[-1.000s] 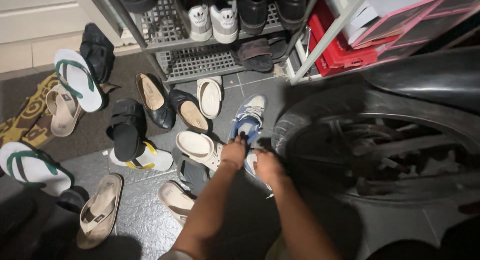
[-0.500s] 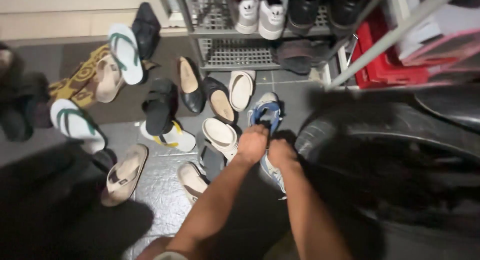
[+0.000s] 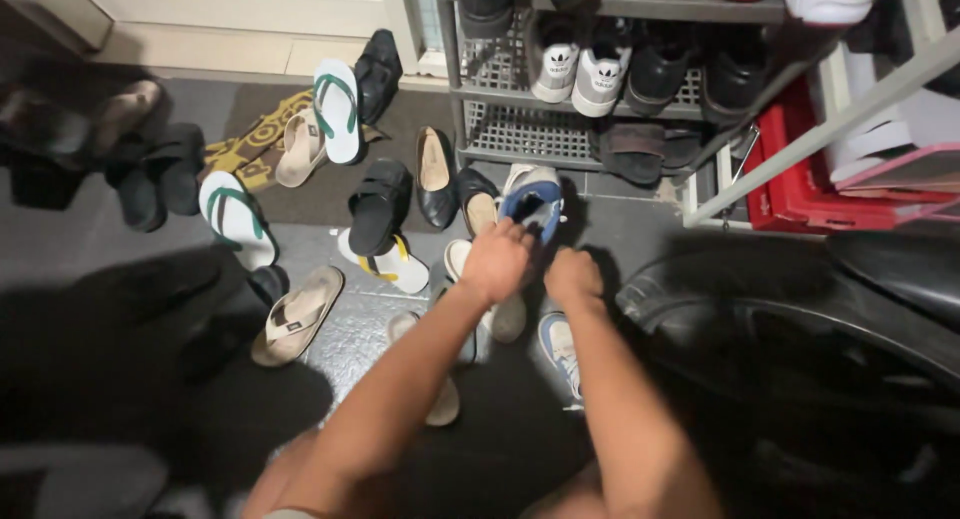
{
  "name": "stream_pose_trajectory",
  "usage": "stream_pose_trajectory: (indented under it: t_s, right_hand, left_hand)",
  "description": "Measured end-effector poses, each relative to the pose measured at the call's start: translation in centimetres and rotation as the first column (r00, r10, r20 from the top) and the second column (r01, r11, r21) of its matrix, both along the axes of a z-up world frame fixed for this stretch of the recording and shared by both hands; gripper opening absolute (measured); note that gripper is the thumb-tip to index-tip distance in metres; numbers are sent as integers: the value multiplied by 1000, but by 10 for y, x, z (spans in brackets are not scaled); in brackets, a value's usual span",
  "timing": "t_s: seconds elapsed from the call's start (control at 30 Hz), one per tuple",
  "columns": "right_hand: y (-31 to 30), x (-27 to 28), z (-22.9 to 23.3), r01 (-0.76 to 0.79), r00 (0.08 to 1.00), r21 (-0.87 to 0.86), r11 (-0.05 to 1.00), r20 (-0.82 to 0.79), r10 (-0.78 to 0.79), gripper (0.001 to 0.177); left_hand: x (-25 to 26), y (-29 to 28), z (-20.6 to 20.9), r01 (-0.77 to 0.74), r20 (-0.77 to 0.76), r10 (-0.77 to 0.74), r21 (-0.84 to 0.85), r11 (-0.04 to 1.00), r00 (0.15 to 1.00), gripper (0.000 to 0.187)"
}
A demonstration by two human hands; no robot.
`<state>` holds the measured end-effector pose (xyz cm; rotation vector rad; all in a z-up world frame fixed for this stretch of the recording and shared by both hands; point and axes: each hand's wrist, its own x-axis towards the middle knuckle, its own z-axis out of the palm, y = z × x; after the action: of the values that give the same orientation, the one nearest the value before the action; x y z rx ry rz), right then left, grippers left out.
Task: Organizing various shoes and sandals on a shoe rack and on the floor in a garage area.
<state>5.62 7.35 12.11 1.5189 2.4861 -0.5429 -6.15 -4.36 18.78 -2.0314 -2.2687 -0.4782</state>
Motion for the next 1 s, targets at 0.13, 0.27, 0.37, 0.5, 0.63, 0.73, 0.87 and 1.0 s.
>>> stream_pose_trajectory:
  t_s: [0.13, 0.27, 0.37, 0.5, 0.63, 0.73, 0.87, 1.0]
  right_hand:
    - [-6, 9, 21, -17, 1000, 37, 999, -1, 17, 25]
    - [-25, 0, 17, 15, 977, 163, 986, -213, 21, 26]
    - [-29, -15, -17, 50, 991, 40, 998, -127, -45, 26]
    - [-20, -4, -12, -4, 984, 34, 999, -177, 10, 30]
    - [-10, -3, -25, -126, 955, 136, 983, -253, 157, 28]
    - [-8, 3, -15, -129, 947, 142, 981, -275, 165, 28]
    - [-11, 19, 4, -108, 956, 88, 990, -266, 128, 29]
    - [-11, 41, -6, -180, 912, 155, 971, -344, 224, 29]
  left_hand:
    - [-11, -4, -1, -10, -131, 3, -55, 998, 991, 19]
    - [-29, 6, 7, -21, -213, 3, -85, 996, 977, 19]
    - [-38, 14, 10, -70, -197, 52, -85, 994, 979, 21]
    - [-50, 29, -13, -89, -89, 86, -30, 996, 992, 19]
    - [-65, 36, -28, -70, -22, 71, 46, 997, 997, 27]
    - [-82, 52, -65, -100, 7, 99, 104, 990, 995, 20]
    - [-121, 86, -118, -191, 62, 184, 120, 974, 981, 13]
    - [-139, 110, -130, -189, 98, 175, 150, 970, 980, 16]
